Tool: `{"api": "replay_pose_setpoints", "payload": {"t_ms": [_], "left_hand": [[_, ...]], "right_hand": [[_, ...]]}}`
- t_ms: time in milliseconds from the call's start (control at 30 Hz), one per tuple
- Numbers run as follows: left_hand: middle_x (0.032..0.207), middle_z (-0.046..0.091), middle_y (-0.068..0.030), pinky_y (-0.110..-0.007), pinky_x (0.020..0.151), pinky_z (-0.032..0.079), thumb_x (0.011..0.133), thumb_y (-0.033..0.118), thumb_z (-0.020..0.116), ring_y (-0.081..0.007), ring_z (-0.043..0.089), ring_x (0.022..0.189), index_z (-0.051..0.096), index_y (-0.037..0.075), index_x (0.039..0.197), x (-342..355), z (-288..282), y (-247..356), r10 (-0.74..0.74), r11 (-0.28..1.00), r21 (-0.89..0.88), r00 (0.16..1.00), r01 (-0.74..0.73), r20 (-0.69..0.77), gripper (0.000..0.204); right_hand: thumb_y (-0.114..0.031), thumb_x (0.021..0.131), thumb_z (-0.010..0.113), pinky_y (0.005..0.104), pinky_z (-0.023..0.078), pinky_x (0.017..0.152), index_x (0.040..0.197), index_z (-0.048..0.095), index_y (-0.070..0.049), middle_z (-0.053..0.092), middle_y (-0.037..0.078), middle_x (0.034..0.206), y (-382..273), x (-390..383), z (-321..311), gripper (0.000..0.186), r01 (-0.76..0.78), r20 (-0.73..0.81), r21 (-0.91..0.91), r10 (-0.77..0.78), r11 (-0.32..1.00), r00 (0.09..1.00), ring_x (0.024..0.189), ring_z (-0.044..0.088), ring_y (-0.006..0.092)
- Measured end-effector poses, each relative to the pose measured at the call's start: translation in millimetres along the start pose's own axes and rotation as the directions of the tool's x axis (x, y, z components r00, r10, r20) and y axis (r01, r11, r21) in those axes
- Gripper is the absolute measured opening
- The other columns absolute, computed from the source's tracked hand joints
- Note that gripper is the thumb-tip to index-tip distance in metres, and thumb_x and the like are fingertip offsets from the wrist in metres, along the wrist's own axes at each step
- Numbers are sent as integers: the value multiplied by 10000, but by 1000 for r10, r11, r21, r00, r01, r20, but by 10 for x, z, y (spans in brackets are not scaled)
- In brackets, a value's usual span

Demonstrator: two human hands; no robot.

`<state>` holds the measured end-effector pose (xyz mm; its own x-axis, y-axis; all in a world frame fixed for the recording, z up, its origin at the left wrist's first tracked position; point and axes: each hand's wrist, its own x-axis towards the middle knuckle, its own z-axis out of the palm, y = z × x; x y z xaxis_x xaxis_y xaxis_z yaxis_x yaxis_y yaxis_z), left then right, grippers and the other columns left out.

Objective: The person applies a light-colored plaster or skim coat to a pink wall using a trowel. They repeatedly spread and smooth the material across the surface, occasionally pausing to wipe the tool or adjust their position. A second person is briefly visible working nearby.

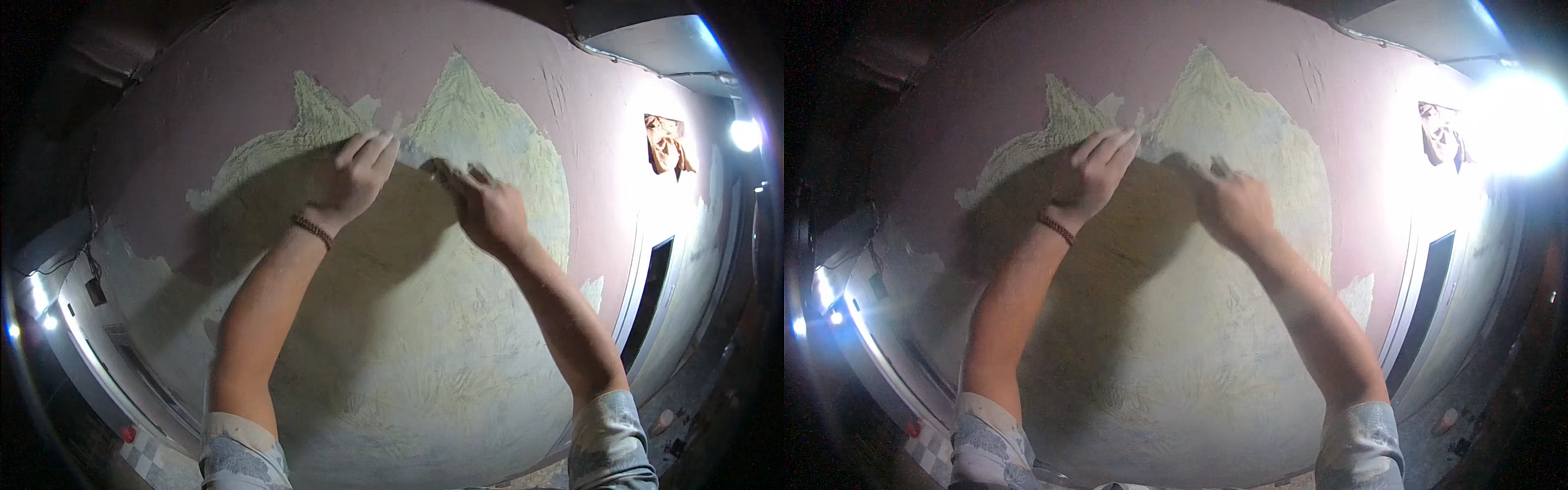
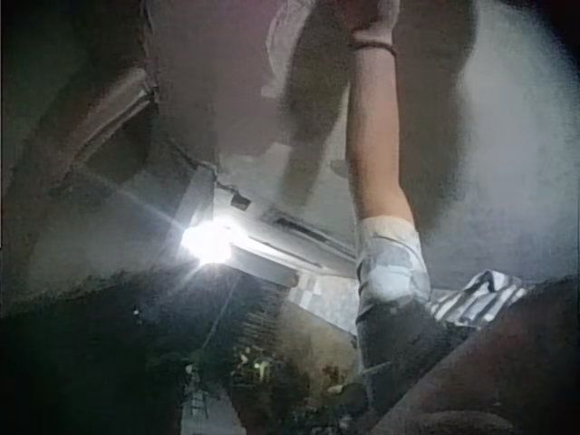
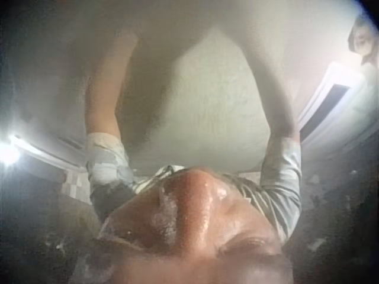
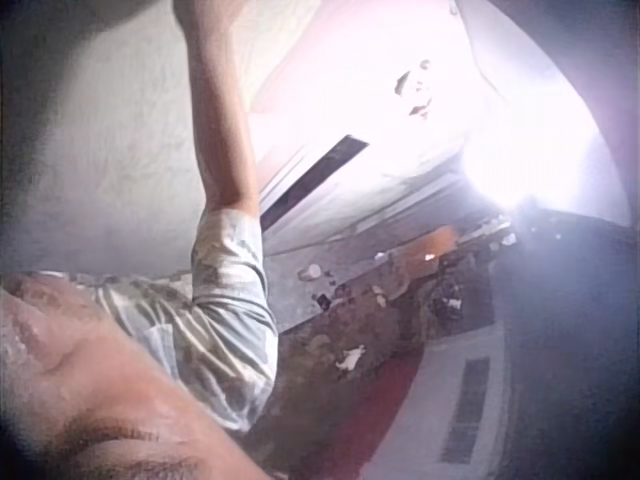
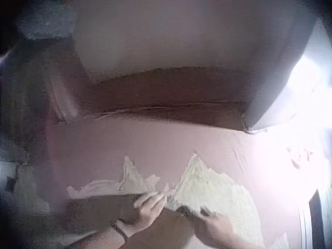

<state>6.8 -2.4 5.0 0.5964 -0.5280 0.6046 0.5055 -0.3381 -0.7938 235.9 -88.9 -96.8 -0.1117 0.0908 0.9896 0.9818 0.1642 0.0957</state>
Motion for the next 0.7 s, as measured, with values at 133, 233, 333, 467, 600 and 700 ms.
{"api": "replay_pose_setpoints", "payload": {"t_ms": [133, 233, 333, 467, 600, 700], "left_hand": [[1130, 772, -76, -326, 837, 680, 911, 57, 751, -213, 753, 1093, 788, 30, 1111, -21, -14, 29, 57, 998, 31, 998, -56, -38, 205], [1160, 781, -133, -373, 947, 666, 944, 63, 752, -273, 751, 1134, 784, 19, 1187, 205, 53, -93, 118, 992, 56, 992, -116, -37, 249], [1170, 779, -136, -383, 973, 657, 946, 58, 743, -282, 748, 1146, 777, 15, 1202, 383, 98, -144, 68, 994, 81, 997, -70, 29, 262], [1179, 782, -132, -388, 970, 654, 946, 53, 736, -284, 754, 1121, 778, 14, 1192, 309, 27, -63, 29, 998, 55, 998, -32, 47, 252], [1163, 787, -122, -369, 952, 659, 947, 55, 741, -274, 757, 1109, 781, 28, 1192, 158, 2, -36, 59, 998, 37, 998, -60, 23, 250], [1149, 792, -114, -361, 931, 666, 949, 60, 745, -276, 759, 1100, 785, 29, 1188, 143, 38, -69, 15, 998, 67, 997, -19, 70, 244]], "right_hand": [[-225, 1006, 665, 487, 593, 677, 1488, 626, -322, 738, 154, 972, -34, -75, -24, 493, -115, 127, 129, 99, 985, 987, 792, 736, 373], [-331, 1088, 619, 449, 576, 624, 1456, 672, -260, 729, 140, 882, 54, 126, -96, 378, -82, 106, 103, 71, 991, 992, 704, 713, 336], [-272, 1071, 590, 476, 598, 677, 1456, 643, -323, 739, 148, 966, 128, 278, -158, 392, -94, 73, 74, 89, 993, 993, 787, 741, 357], [-253, 1072, 578, 448, 617, 685, 1463, 624, -338, 741, 137, 952, 85, 231, -184, 403, -100, 96, 62, 93, 993, 991, 775, 756, 337], [-300, 1069, 617, 448, 606, 635, 1398, 669, -344, 731, 120, 903, 27, 143, -180, 335, -114, 309, 45, 95, 992, 946, 739, 750, 320], [-305, 1077, 611, 443, 590, 589, 1397, 675, -315, 722, 113, 871, 36, 139, -164, 327, -48, 85, 56, 43, 997, 995, 690, 735, 314]]}}
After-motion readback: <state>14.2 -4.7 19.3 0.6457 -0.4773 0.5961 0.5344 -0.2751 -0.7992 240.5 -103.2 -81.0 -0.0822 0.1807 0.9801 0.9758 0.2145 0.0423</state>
